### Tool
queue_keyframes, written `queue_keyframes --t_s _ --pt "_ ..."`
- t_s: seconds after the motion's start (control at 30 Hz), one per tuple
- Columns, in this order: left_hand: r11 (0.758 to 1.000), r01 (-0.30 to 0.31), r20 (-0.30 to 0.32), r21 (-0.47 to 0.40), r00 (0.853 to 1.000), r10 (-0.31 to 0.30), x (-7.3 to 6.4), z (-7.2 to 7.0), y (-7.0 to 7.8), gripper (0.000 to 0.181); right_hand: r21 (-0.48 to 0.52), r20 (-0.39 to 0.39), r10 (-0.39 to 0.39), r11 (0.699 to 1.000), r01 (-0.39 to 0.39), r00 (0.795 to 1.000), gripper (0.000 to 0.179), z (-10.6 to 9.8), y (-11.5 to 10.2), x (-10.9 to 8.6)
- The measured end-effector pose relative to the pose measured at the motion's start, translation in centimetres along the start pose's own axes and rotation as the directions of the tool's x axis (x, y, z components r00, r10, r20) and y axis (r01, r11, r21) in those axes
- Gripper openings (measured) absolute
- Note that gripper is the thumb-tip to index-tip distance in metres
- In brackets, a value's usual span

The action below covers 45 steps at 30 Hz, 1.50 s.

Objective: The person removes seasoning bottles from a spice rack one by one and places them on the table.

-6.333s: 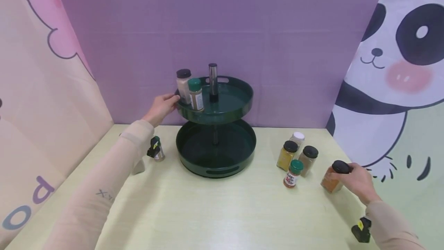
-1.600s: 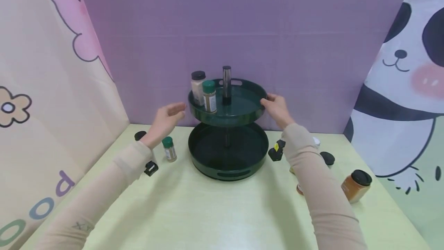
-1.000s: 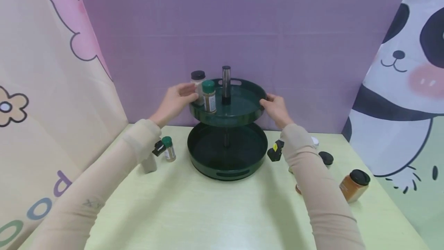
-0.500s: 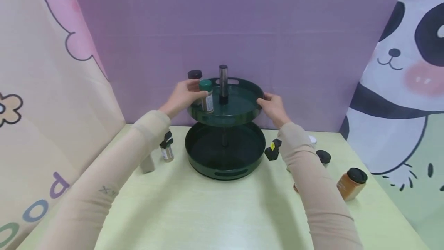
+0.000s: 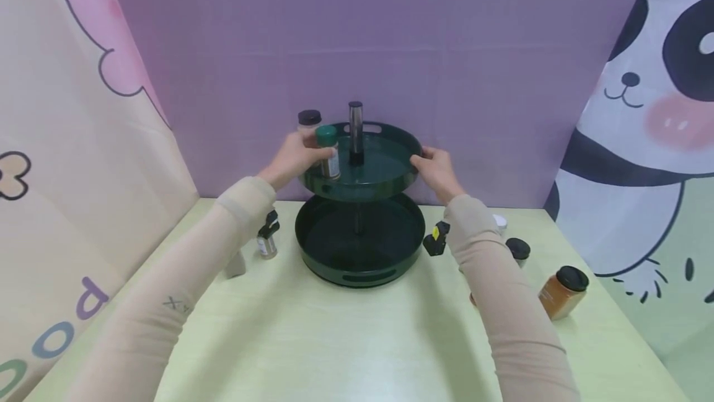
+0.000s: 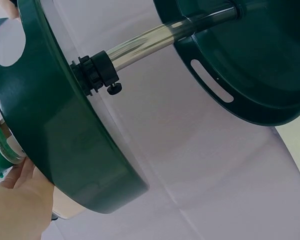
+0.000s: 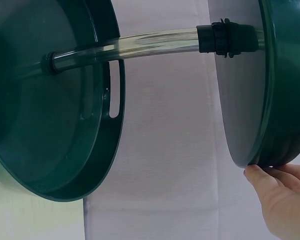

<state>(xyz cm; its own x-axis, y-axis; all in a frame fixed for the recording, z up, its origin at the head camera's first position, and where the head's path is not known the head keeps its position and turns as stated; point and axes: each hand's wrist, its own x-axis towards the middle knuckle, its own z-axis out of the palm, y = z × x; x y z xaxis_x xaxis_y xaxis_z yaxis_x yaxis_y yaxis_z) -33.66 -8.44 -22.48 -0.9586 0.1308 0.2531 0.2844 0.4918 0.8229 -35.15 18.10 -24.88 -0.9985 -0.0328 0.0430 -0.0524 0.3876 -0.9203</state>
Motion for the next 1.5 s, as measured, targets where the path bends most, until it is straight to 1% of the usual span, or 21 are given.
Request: queue_keyframes --t_s 0.33,0.5,0.7,0.83,1.03,1.3,1.5 --pt "1.0 -0.002 -0.004 0.007 1.0 0.002 0.0 -0.1 -0.1 0.041 -0.005 -0.009 0.002 1.0 -0.002 1.0 0.054 0.1 0.0 0.1" --pt "1.0 0.01 -0.004 -0.022 1.0 -0.01 0.0 -0.3 0.1 0.043 -0.008 -0.017 -0.004 1.0 0.004 1.0 0.055 0.1 -0.1 0.2" --pt "0.998 0.028 0.0 -0.061 1.0 -0.028 -0.2 -0.5 0.3 0.042 -0.005 -0.009 0.002 1.0 -0.002 1.0 0.054 0.2 0.0 0.1" --pt "0.997 0.037 0.003 -0.069 0.999 -0.037 -0.2 -0.7 0.4 0.04 -0.003 -0.006 0.001 1.0 -0.001 1.0 0.053 0.3 0.0 0.1" --pt "0.997 0.027 -0.023 -0.072 0.999 -0.029 -0.2 -1.1 0.9 0.043 0.004 -0.002 -0.002 1.0 0.002 1.0 0.052 0.5 -0.1 0.2" --pt "0.995 0.021 -0.064 -0.1 0.998 -0.028 -0.3 -1.7 1.5 0.044 0.003 -0.003 -0.008 1.0 0.008 1.0 0.052 0.4 0.0 0.2" --pt "0.993 0.033 -0.077 -0.112 0.996 -0.042 -0.2 -2.3 1.8 0.051 0.008 -0.008 -0.017 1.0 0.017 1.0 0.052 0.3 0.0 0.4"
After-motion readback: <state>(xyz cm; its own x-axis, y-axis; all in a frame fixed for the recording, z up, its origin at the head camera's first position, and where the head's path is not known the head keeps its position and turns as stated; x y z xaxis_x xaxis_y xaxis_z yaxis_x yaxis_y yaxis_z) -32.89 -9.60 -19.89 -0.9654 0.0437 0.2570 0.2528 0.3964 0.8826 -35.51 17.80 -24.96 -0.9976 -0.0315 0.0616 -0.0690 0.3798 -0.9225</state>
